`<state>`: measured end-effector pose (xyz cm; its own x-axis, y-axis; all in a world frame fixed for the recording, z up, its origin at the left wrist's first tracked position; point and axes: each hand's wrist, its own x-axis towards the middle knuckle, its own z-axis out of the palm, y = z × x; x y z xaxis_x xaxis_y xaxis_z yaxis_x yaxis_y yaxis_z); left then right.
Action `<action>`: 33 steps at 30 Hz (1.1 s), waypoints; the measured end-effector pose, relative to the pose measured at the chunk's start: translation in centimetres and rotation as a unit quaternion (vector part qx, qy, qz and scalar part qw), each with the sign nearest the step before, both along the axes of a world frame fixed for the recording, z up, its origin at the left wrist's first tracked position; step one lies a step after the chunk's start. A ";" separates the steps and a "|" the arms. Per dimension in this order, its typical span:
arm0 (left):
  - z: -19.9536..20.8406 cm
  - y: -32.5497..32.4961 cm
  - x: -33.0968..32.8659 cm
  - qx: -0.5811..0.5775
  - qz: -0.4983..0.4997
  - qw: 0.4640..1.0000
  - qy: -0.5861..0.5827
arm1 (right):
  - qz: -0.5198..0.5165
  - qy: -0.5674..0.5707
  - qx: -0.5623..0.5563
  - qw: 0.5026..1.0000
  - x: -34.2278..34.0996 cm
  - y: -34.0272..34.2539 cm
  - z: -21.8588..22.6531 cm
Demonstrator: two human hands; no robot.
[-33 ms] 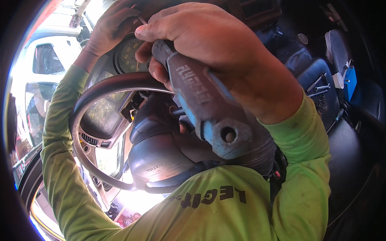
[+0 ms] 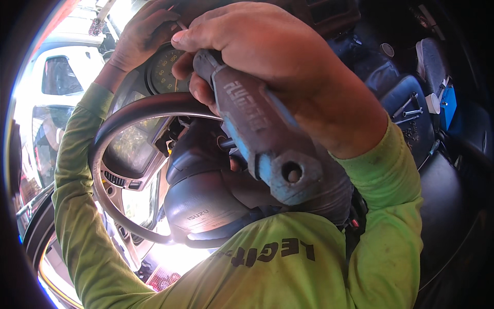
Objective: The person uses a screwdriver to remove screws from the dashboard trim and steering column area. They detach and reattach plastic panels around the instrument cluster and steering wheel, handling screws and tools on the passenger seat.
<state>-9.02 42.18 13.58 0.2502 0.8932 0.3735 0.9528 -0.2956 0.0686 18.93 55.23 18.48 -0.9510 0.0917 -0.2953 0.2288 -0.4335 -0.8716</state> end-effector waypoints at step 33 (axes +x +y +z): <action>0.1 -0.4 -0.4 -0.120 0.237 0.964 0.026 | -0.095 0.241 0.722 0.642 6.3 -1.8 6.9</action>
<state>-9.45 41.78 13.72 -0.1940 0.9710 0.1395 0.9810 0.1919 0.0285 25.26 53.42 25.36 -0.8309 0.0662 0.5525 -0.1562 0.9252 -0.3458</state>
